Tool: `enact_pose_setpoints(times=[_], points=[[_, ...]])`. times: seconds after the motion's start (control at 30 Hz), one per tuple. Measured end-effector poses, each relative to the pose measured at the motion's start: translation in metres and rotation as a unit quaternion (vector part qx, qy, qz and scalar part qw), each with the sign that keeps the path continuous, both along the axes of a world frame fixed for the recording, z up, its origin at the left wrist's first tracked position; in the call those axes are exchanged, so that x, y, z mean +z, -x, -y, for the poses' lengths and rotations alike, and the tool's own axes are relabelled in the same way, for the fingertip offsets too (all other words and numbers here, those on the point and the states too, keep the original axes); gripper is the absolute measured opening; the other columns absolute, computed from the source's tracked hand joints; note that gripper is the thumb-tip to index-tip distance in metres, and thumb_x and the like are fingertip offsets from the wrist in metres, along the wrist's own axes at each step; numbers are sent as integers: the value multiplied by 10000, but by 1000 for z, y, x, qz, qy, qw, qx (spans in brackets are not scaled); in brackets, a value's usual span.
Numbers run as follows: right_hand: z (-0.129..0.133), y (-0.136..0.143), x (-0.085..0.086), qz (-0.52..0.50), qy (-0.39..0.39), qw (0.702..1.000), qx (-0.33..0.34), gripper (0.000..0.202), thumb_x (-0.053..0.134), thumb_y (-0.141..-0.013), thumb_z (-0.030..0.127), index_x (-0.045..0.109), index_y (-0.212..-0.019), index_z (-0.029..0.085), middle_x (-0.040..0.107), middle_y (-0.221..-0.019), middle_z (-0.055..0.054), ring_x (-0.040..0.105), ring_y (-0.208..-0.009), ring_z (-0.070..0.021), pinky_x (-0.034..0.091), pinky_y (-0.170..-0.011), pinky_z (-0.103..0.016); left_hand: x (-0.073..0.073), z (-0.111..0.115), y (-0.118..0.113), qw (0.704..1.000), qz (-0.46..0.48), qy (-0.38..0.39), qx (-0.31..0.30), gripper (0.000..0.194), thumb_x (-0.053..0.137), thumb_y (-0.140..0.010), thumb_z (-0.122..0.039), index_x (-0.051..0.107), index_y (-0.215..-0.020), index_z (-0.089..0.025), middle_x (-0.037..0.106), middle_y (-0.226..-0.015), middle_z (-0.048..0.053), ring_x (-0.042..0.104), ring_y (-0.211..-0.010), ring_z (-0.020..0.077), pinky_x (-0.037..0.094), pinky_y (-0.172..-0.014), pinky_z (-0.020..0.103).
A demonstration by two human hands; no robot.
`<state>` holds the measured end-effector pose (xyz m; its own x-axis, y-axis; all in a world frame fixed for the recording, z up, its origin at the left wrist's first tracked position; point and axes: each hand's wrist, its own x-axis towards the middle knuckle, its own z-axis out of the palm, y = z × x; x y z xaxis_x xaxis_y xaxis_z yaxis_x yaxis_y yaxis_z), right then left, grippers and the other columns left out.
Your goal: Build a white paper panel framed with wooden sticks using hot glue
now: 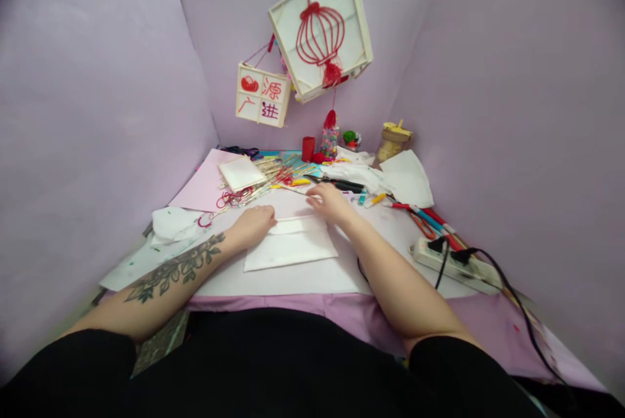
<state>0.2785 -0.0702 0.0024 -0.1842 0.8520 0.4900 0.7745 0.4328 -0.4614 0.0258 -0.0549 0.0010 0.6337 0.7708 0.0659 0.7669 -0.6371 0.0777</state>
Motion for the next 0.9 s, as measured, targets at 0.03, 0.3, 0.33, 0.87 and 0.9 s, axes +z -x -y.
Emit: enact_pose_setpoints(times=[0.03,0.3,0.33,0.87,0.9], points=[[4,15,3,39,15,997,62,181,585,-813,293,698,-921,201,687,-1004,-103,587,-984,-260,419,-889,-396,2,2,-1,1000,-2,-14,-1,248,446,-919,-316,572,-1032,-134,647,-947,142,591,-929,260,400,-805,347],[26,59,13,213,54,974,58,219,488,-904,218,696,-915,150,682,-930,-113,607,-868,-222,409,-773,-304,15,14,-1,994,61,-82,-37,270,470,-925,-361,605,-1075,-183,677,-1019,100,559,-1016,262,310,-892,404],[27,61,13,224,51,972,48,226,479,-913,225,691,-914,147,676,-937,-117,604,-872,-220,404,-767,-299,15,15,-2,993,67,-86,-49,263,468,-926,-369,625,-1037,-189,680,-1020,92,550,-1028,263,298,-897,412],[29,65,8,206,54,977,20,132,549,-887,249,642,-872,157,652,-906,-79,573,-861,-188,375,-750,-271,16,14,4,992,56,-111,-14,198,533,-901,-311,675,-859,-179,710,-918,84,578,-954,249,302,-827,401],[29,64,8,205,53,977,22,129,551,-885,250,641,-872,158,652,-907,-78,572,-860,-187,374,-747,-272,17,14,5,993,57,-107,-11,196,548,-890,-312,680,-838,-177,711,-900,85,583,-937,249,307,-824,397]])
